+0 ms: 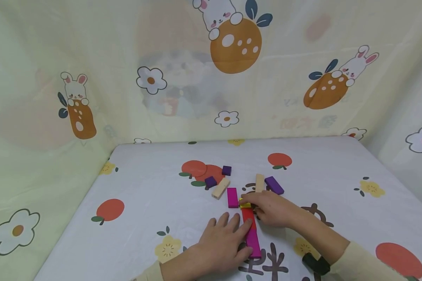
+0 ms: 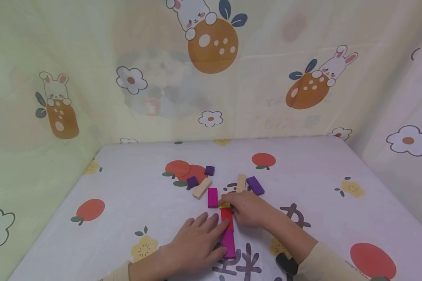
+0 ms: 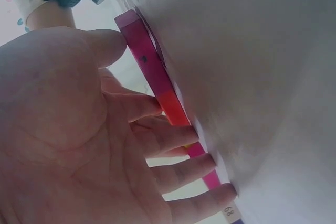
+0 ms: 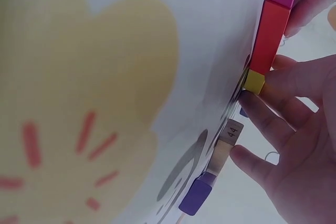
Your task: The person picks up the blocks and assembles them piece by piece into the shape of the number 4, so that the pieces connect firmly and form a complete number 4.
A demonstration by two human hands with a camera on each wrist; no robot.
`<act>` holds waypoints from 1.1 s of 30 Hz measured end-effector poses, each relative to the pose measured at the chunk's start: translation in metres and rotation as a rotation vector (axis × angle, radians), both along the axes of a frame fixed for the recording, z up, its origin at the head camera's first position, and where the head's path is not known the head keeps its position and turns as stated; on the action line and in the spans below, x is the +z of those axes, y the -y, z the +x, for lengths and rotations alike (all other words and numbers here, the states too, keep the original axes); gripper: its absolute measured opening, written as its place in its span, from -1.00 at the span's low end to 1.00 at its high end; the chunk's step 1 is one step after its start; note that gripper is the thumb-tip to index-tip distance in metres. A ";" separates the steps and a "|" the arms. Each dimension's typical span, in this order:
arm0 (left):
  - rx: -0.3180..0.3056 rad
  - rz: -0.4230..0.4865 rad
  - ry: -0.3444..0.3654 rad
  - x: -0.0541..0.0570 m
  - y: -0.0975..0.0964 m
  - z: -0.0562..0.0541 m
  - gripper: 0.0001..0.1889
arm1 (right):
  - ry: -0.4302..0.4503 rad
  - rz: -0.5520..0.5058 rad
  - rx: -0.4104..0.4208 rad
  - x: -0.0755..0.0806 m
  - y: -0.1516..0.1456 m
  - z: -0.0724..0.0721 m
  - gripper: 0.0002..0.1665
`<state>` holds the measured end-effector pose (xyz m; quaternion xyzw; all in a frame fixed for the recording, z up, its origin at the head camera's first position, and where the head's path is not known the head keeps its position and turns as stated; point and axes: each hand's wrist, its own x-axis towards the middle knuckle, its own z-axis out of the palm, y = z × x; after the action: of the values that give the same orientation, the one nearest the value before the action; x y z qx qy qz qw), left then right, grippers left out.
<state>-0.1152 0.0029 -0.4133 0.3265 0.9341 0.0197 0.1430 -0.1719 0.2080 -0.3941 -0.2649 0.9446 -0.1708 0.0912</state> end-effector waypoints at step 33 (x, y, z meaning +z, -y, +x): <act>0.002 0.019 -0.013 0.003 -0.001 0.000 -0.27 | 0.019 -0.004 -0.032 -0.002 -0.001 -0.002 -0.58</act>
<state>-0.1156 0.0035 -0.4106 0.3271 0.9351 0.0265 0.1340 -0.1741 0.2092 -0.3960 -0.2481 0.9476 -0.1767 0.0969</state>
